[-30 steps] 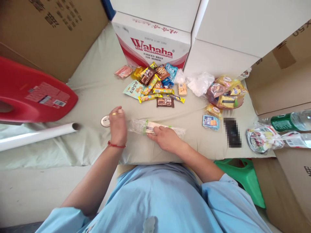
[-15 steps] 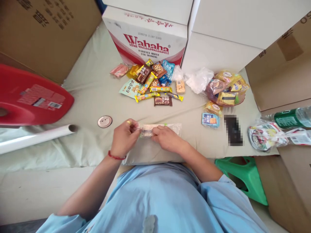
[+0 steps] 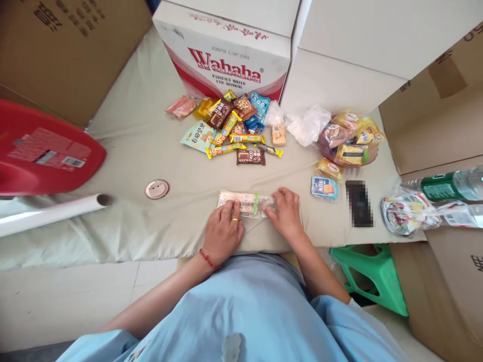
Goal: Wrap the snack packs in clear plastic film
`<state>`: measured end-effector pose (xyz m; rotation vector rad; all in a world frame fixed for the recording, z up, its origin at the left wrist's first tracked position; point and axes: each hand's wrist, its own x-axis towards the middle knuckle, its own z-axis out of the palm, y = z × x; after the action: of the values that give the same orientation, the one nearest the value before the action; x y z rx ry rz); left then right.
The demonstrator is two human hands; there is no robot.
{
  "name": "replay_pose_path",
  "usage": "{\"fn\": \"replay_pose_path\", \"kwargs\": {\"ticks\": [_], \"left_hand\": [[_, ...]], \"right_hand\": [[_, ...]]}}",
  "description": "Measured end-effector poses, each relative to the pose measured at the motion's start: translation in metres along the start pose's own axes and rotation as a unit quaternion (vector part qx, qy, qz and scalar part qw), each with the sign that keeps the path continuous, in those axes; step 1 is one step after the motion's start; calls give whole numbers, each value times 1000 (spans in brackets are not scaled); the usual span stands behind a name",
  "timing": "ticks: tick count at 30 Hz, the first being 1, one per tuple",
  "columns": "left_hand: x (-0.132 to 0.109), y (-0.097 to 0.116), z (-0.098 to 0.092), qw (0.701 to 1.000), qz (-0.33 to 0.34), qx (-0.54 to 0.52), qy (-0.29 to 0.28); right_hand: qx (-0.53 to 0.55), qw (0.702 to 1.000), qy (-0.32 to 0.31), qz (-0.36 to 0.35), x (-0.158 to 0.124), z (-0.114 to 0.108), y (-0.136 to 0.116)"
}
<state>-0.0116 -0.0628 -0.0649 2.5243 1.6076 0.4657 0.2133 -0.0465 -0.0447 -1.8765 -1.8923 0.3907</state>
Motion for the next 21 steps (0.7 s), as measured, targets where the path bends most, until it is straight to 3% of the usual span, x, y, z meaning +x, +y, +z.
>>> {"fn": "replay_pose_path", "kwargs": {"ticks": [4, 7, 10, 14, 17, 21], "left_hand": [[0, -1, 2, 1000, 3, 20, -6], [0, 1, 2, 999, 10, 35, 0], [0, 2, 2, 998, 19, 57, 14], [-1, 1, 3, 998, 37, 51, 24], [-3, 0, 4, 998, 57, 24, 11], [-9, 1, 2, 998, 63, 3, -15]], "right_hand": [[86, 996, -18, 21, -1, -9, -8], [129, 988, -52, 63, 13, -19, -30], [94, 988, -113, 47, 36, -14, -63], [-4, 981, -193, 20, 64, 12, -103], [-71, 976, -205, -5, 70, 26, -118], [-121, 972, -202, -26, 58, 29, -127]]}}
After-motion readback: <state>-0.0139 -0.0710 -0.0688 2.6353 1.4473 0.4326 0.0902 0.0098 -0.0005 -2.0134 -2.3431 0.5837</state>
